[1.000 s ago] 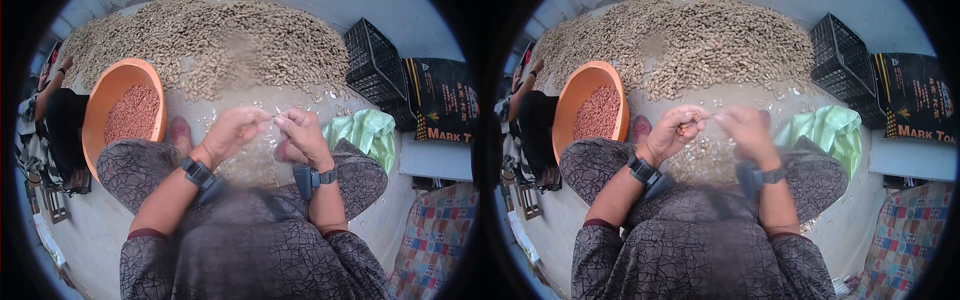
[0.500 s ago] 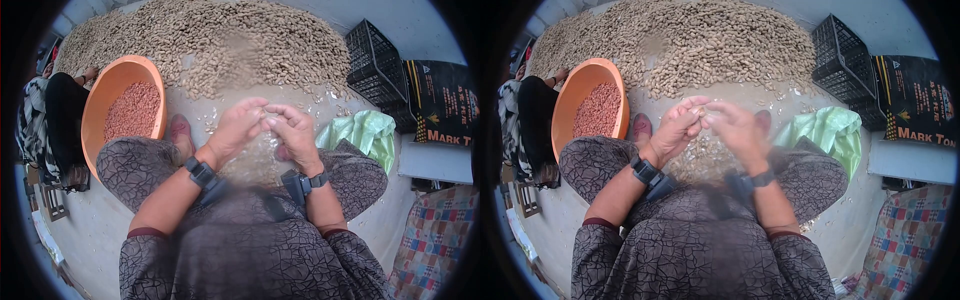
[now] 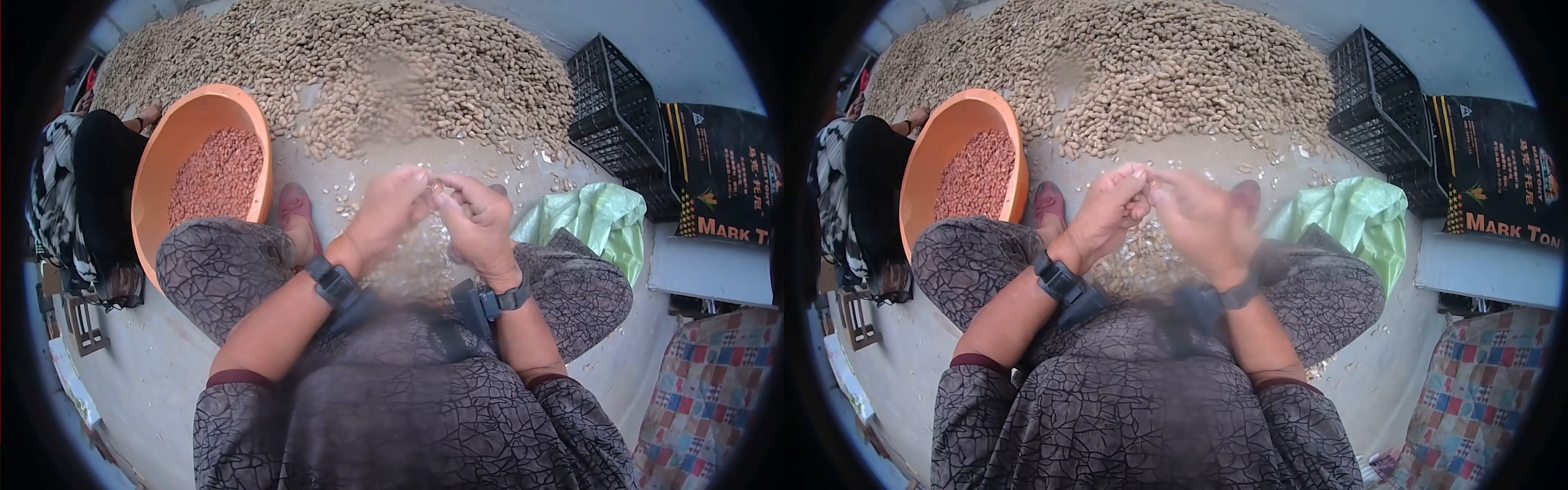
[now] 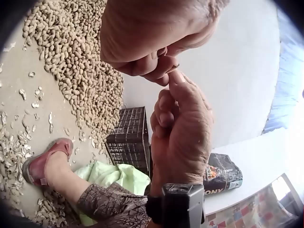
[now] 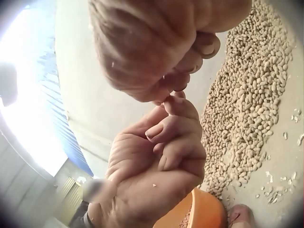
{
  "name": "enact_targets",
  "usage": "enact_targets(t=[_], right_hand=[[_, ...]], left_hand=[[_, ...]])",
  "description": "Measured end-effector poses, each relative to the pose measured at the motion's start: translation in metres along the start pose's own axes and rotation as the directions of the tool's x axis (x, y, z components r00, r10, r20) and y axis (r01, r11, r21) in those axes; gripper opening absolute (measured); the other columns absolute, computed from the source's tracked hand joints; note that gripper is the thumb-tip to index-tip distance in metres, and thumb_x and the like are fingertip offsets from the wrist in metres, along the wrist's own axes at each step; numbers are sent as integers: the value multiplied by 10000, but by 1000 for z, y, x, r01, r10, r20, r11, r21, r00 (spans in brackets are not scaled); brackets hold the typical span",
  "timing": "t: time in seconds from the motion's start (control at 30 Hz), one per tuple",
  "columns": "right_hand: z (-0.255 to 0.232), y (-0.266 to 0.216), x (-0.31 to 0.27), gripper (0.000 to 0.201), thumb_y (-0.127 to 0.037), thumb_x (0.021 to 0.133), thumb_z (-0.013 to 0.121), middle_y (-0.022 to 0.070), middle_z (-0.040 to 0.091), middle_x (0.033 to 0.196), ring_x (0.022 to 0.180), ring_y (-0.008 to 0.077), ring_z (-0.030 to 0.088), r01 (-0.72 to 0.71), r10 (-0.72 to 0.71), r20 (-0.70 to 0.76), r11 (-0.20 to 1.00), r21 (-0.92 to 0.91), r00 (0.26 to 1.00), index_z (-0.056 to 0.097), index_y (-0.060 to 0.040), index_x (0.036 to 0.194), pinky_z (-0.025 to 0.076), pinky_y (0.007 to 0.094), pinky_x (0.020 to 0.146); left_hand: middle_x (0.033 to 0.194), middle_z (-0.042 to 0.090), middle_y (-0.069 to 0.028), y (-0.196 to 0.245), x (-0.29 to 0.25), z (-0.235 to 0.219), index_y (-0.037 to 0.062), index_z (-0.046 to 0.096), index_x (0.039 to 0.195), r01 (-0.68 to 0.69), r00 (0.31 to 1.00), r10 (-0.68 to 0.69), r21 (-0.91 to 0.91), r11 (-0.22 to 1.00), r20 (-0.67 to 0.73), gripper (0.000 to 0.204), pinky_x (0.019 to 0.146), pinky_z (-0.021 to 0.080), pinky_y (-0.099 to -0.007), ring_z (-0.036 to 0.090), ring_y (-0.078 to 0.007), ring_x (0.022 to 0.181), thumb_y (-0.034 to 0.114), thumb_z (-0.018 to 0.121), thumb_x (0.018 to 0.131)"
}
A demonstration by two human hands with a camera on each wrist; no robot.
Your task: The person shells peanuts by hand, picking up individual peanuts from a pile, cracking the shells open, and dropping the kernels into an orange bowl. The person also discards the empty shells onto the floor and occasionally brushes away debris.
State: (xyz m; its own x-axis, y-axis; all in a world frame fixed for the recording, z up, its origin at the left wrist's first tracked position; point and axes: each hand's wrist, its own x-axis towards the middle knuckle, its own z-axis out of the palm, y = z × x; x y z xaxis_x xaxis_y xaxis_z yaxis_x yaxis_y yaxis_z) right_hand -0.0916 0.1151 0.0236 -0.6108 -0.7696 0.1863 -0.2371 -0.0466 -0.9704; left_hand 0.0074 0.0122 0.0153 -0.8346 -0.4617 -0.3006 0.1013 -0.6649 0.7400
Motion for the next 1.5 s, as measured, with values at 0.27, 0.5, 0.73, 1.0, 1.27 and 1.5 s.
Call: enact_targets(t=[0.27, 0.5, 0.73, 1.0, 1.27, 1.5], right_hand=[[-8, -3, 12, 228, -30, 749, 615, 127, 600, 666, 566, 250, 591, 479, -434, 203, 796, -370, 878, 652, -42, 974, 454, 321, 509], [-18, -12, 13, 191, 21, 730, 600, 123, 633, 689, 565, 214, 615, 471, -371, 292, 739, -483, 882, 648, -2, 913, 465, 284, 516], [-13, -7, 7, 143, -14, 800, 593, 57, 625, 701, 608, 106, 574, 255, -225, 172, 951, -178, 959, 635, 20, 932, 430, 228, 531], [-16, 4, 4, 141, -29, 844, 573, -7, 568, 691, 596, 35, 478, -48, 48, 101, 999, 2, 994, 638, 25, 956, 394, 193, 526], [-15, -2, 9, 175, 11, 800, 568, 106, 630, 702, 577, 129, 582, 342, -294, 201, 897, -280, 935, 643, 11, 958, 439, 239, 524], [-7, 3, 9, 152, 9, 794, 573, 107, 618, 662, 547, 125, 576, 477, -416, 253, 835, -276, 874, 648, 4, 926, 428, 247, 494]], left_hand=[[766, 557, -10, -5, 4, -7, 7, 567, 1007, 48, 992, -73, 223, 974, 105, 176, 452, 296, -157, 436, -41, 544, 99, 488, 879], [813, 598, -18, 9, -2, -9, 16, 600, 947, 85, 988, -89, 38, 996, 125, 148, 530, 334, -155, 446, -30, 631, 115, 542, 852], [820, 599, -76, 8, -3, -7, -45, 561, 1071, 113, 981, -108, -22, 993, 163, 233, 456, 290, -137, 406, -34, 550, 13, 486, 859], [820, 613, -85, 8, 0, -12, -57, 576, 1067, 176, 959, -160, -48, 983, 234, 241, 454, 292, -135, 415, -33, 556, 48, 468, 878], [801, 619, -43, 8, 1, -9, -31, 606, 1019, 102, 979, -129, 167, 981, 158, 205, 518, 356, -150, 441, -33, 572, 61, 535, 849], [834, 614, -74, 7, 5, -9, -66, 594, 995, 133, 977, -148, 103, 986, 154, 215, 465, 321, -149, 440, -32, 562, -18, 479, 820]])
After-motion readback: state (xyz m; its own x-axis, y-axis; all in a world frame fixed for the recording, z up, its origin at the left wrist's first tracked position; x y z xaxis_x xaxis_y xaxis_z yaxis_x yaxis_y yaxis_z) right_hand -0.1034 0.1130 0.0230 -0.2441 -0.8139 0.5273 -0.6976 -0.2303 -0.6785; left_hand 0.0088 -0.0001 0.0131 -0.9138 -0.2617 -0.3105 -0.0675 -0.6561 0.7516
